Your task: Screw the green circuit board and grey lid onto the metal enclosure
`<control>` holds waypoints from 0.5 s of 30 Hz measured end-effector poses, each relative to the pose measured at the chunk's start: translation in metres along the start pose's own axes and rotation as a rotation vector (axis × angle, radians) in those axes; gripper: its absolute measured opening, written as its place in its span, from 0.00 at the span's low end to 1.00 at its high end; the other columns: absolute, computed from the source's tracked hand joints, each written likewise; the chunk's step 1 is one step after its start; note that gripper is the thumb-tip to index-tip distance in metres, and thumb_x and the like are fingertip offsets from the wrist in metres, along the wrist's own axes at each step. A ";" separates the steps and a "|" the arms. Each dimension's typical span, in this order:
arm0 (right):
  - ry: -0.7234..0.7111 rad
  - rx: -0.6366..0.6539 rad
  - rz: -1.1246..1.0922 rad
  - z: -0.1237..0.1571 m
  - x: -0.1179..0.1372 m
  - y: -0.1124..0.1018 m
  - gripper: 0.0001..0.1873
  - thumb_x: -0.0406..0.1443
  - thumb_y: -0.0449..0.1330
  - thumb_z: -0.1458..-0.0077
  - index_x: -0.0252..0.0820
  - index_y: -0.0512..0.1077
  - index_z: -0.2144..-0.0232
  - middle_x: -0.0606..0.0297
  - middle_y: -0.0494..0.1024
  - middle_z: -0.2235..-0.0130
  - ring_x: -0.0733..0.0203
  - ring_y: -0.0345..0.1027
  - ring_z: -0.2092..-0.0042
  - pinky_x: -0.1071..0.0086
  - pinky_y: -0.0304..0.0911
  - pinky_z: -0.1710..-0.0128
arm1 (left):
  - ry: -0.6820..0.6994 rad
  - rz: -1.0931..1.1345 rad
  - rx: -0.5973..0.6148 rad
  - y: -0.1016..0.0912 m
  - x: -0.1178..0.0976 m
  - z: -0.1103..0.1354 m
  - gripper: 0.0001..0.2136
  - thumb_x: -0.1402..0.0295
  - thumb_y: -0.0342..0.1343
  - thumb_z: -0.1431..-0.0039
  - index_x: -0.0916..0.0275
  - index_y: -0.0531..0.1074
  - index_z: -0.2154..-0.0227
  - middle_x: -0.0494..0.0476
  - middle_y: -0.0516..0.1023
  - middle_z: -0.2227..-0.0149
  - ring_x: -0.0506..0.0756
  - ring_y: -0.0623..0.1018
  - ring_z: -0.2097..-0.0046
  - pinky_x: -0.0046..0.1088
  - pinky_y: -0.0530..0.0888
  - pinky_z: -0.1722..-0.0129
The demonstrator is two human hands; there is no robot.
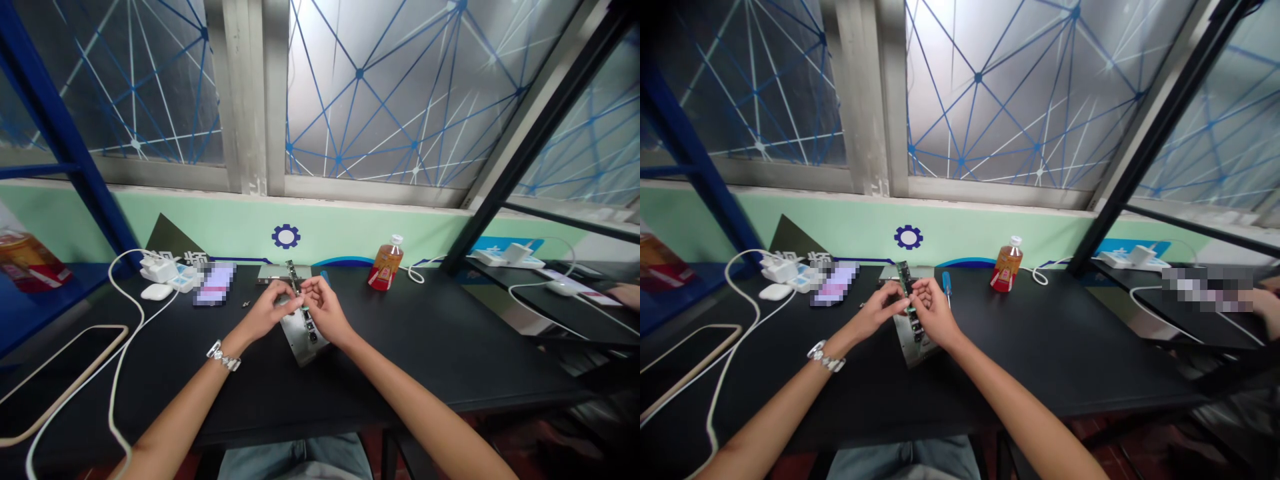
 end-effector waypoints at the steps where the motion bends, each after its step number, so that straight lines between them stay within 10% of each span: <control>1: 0.001 -0.001 0.000 0.000 0.000 0.000 0.13 0.42 0.62 0.41 0.44 0.65 0.58 0.64 0.68 0.62 0.63 0.65 0.62 0.69 0.64 0.60 | 0.008 -0.011 -0.017 -0.002 -0.002 0.000 0.14 0.57 0.65 0.45 0.63 0.71 0.71 0.55 0.73 0.65 0.55 0.75 0.61 0.28 0.75 0.63; 10: 0.046 -0.041 0.094 -0.004 0.001 -0.014 0.13 0.40 0.62 0.43 0.42 0.67 0.59 0.65 0.71 0.64 0.63 0.66 0.64 0.68 0.64 0.62 | -0.173 0.344 0.040 -0.001 0.007 0.004 0.13 0.58 0.64 0.45 0.63 0.72 0.66 0.58 0.79 0.59 0.57 0.77 0.56 0.32 0.74 0.56; 15: 0.230 0.138 0.088 -0.002 -0.015 -0.016 0.23 0.37 0.65 0.49 0.43 0.63 0.53 0.69 0.73 0.67 0.67 0.63 0.72 0.72 0.62 0.72 | -0.192 0.426 0.064 -0.005 0.008 0.004 0.11 0.60 0.62 0.42 0.63 0.73 0.64 0.60 0.80 0.58 0.58 0.78 0.54 0.34 0.73 0.53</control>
Point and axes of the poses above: each hand's wrist, its own z-axis away from the middle knuckle, its own y-axis out of the palm, x = y × z, the point moved 6 cm from there along -z, towards the middle knuckle
